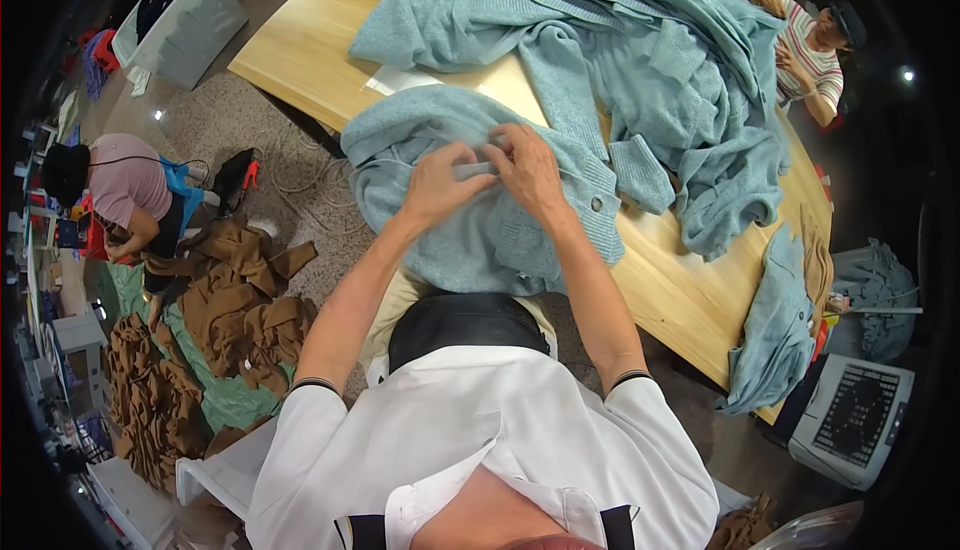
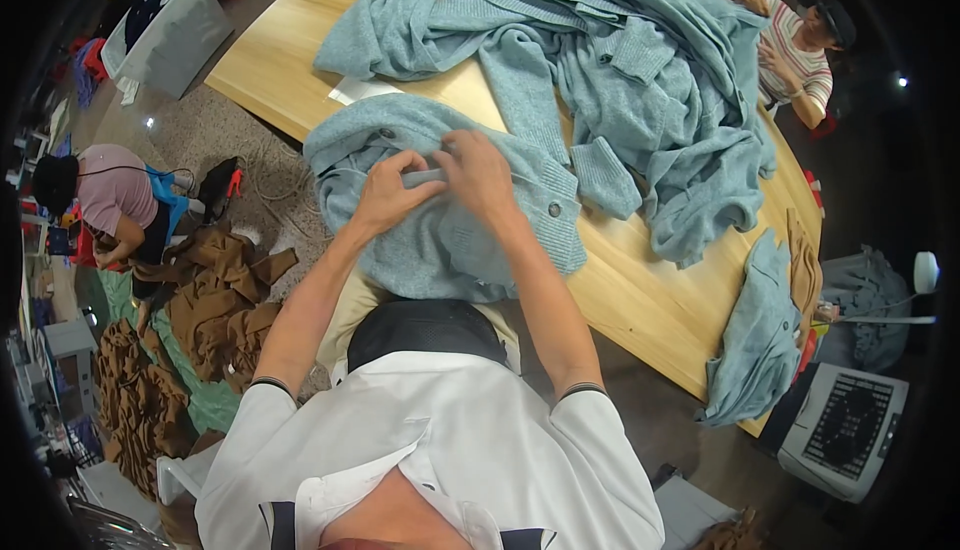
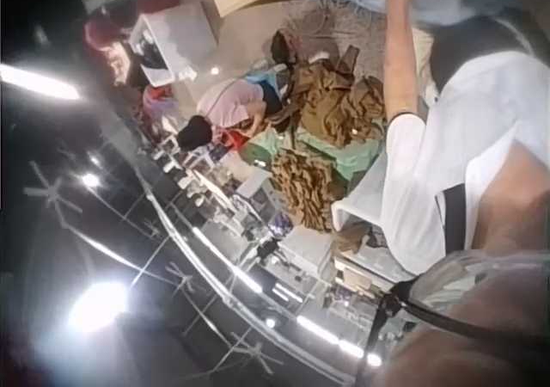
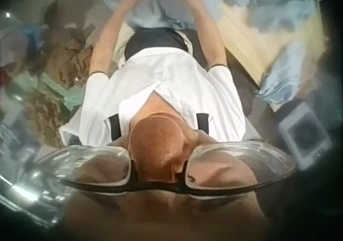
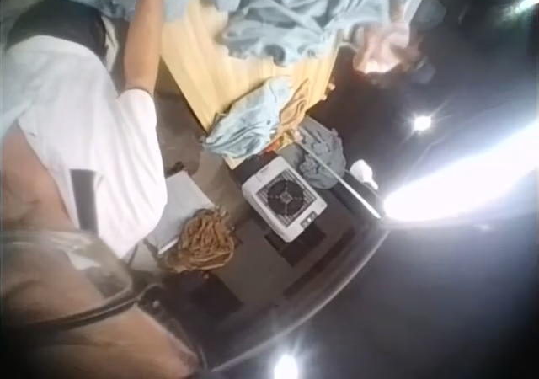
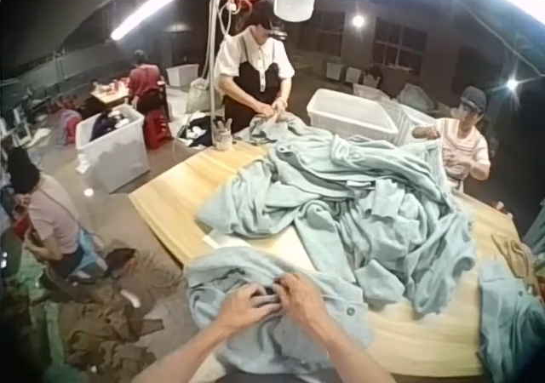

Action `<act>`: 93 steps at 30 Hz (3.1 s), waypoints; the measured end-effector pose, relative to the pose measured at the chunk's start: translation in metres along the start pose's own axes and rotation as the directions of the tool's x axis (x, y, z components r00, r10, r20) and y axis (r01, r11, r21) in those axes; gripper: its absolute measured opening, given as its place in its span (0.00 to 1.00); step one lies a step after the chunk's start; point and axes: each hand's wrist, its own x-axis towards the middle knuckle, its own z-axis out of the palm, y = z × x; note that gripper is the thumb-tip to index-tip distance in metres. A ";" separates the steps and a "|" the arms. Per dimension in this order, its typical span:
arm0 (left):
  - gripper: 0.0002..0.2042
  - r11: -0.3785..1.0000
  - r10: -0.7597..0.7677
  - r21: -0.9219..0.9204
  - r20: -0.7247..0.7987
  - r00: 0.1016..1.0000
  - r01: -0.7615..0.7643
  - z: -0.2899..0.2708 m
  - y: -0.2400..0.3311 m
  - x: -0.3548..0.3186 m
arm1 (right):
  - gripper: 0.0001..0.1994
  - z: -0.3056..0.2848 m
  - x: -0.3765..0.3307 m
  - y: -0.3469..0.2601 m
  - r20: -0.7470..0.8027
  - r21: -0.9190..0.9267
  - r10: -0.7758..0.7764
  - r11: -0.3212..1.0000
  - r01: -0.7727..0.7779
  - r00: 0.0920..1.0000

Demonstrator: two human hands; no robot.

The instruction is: Buttoning a light blue knitted cardigan on a workbench in a factory setting.

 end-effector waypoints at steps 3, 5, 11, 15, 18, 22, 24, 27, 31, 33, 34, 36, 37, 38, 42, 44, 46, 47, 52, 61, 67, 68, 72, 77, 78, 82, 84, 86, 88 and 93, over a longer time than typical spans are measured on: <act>0.12 1.000 -0.006 0.019 -0.037 0.999 0.007 0.000 -0.002 0.001 | 0.10 0.004 0.002 0.001 0.036 0.059 0.141 0.988 -0.143 0.989; 0.11 0.993 0.088 0.082 -0.072 0.994 -0.082 0.002 -0.003 0.000 | 0.10 0.007 0.004 0.006 0.063 0.191 0.143 0.970 -0.152 0.988; 0.05 0.882 0.393 0.309 -0.068 0.917 -0.356 0.004 -0.002 0.002 | 0.08 0.004 0.005 0.017 0.139 0.334 0.154 0.923 -0.193 0.978; 0.09 0.916 0.373 0.219 -0.159 0.914 -0.336 0.016 -0.003 0.001 | 0.07 0.003 0.006 0.020 0.090 0.509 0.141 0.844 -0.168 0.986; 0.10 0.925 0.368 0.176 -0.202 0.908 -0.336 0.028 -0.003 0.001 | 0.04 0.009 0.000 0.034 0.121 0.656 0.180 0.724 -0.215 0.976; 0.09 0.948 0.319 0.095 -0.229 0.920 -0.305 0.031 -0.004 0.001 | 0.04 0.009 -0.003 0.042 0.176 0.712 0.202 0.650 -0.266 0.963; 0.10 0.973 0.221 -0.012 -0.252 0.942 -0.231 0.031 -0.006 0.003 | 0.04 0.013 -0.002 0.043 0.181 0.706 0.198 0.655 -0.268 0.963; 0.11 0.980 0.169 -0.062 -0.238 0.956 -0.188 0.028 -0.010 0.008 | 0.04 0.013 0.002 0.043 0.180 0.677 0.214 0.680 -0.279 0.960; 0.12 0.985 0.162 -0.024 -0.194 0.968 -0.169 0.027 -0.013 0.010 | 0.05 0.010 0.001 0.041 0.168 0.636 0.226 0.718 -0.281 0.959; 0.13 0.980 0.189 -0.021 -0.191 0.963 -0.196 0.026 -0.014 0.010 | 0.05 0.011 0.001 0.043 0.160 0.628 0.219 0.730 -0.270 0.963; 0.13 0.980 0.187 -0.025 -0.192 0.963 -0.195 0.026 -0.015 0.011 | 0.06 0.011 0.001 0.044 0.152 0.620 0.210 0.741 -0.259 0.966; 0.14 0.972 0.236 0.041 -0.153 0.960 -0.232 0.023 -0.017 0.012 | 0.06 0.008 0.001 0.045 0.190 0.599 0.221 0.746 -0.291 0.957; 0.14 0.974 0.226 0.040 -0.161 0.961 -0.222 0.022 -0.018 0.013 | 0.08 0.006 0.001 0.044 0.226 0.578 0.231 0.750 -0.321 0.946; 0.14 0.969 0.244 0.065 -0.147 0.959 -0.236 0.021 -0.018 0.015 | 0.08 0.005 0.002 0.043 0.238 0.576 0.225 0.750 -0.324 0.945; 0.13 0.958 0.271 0.120 -0.074 0.960 -0.261 0.022 -0.013 0.018 | 0.17 -0.013 -0.005 0.045 0.325 0.646 0.078 0.710 -0.281 0.943; 0.13 0.964 0.243 0.117 -0.024 0.970 -0.239 0.019 -0.017 0.017 | 0.17 -0.008 -0.007 0.049 0.349 0.653 0.076 0.695 -0.300 0.934; 0.13 0.951 0.288 0.119 -0.001 0.958 -0.286 0.018 -0.020 0.020 | 0.16 -0.009 -0.008 0.048 0.329 0.607 0.087 0.744 -0.281 0.940; 0.13 0.955 0.274 0.123 -0.018 0.962 -0.270 0.018 -0.022 0.019 | 0.15 -0.008 -0.009 0.048 0.317 0.590 0.090 0.761 -0.271 0.944; 0.13 0.939 0.332 0.089 0.024 0.943 -0.332 0.017 -0.026 0.020 | 0.14 -0.006 -0.013 0.049 0.218 0.447 0.068 0.880 -0.162 0.974; 0.09 0.972 0.222 -0.073 -0.013 0.975 -0.223 0.014 -0.021 0.022 | 0.14 -0.003 -0.015 0.056 0.183 0.371 0.100 0.914 -0.162 0.978; 0.09 0.977 0.171 -0.124 -0.016 0.985 -0.172 0.014 -0.016 0.021 | 0.14 -0.003 -0.018 0.061 0.164 0.444 0.089 0.883 -0.154 0.983; 0.09 0.977 0.171 -0.126 -0.014 0.985 -0.171 0.012 -0.016 0.022 | 0.14 -0.003 -0.018 0.060 0.177 0.472 0.113 0.862 -0.185 0.978; 0.09 0.988 0.100 -0.126 0.091 0.991 -0.089 0.003 -0.013 0.025 | 0.13 -0.005 -0.019 0.056 0.208 0.518 0.166 0.817 -0.253 0.964; 0.09 0.976 0.197 -0.106 0.032 0.980 -0.193 0.005 -0.016 0.025 | 0.13 -0.003 -0.017 0.055 0.187 0.475 0.162 0.849 -0.234 0.969; 0.09 0.973 0.223 -0.069 0.031 0.974 -0.220 0.006 -0.016 0.025 | 0.13 -0.003 -0.018 0.053 0.198 0.442 0.171 0.863 -0.244 0.965; 0.09 0.975 0.222 -0.007 0.090 0.971 -0.222 0.006 -0.014 0.030 | 0.13 0.000 -0.021 0.052 0.135 0.432 0.093 0.890 -0.143 0.986; 0.09 0.978 0.208 -0.015 0.098 0.973 -0.208 0.006 -0.014 0.029 | 0.12 0.001 -0.022 0.052 0.113 0.415 0.079 0.902 -0.119 0.990; 0.09 0.981 0.196 -0.025 0.107 0.975 -0.194 0.008 -0.015 0.029 | 0.13 -0.001 -0.022 0.055 0.133 0.421 0.084 0.898 -0.133 0.988; 0.09 0.981 0.192 -0.041 0.087 0.978 -0.189 0.012 -0.016 0.028 | 0.13 -0.003 -0.023 0.059 0.151 0.422 0.097 0.894 -0.153 0.984; 0.08 0.966 0.258 -0.050 0.062 0.964 -0.255 0.029 -0.026 0.036 | 0.12 -0.024 -0.026 0.071 0.275 0.278 0.175 0.927 -0.253 0.945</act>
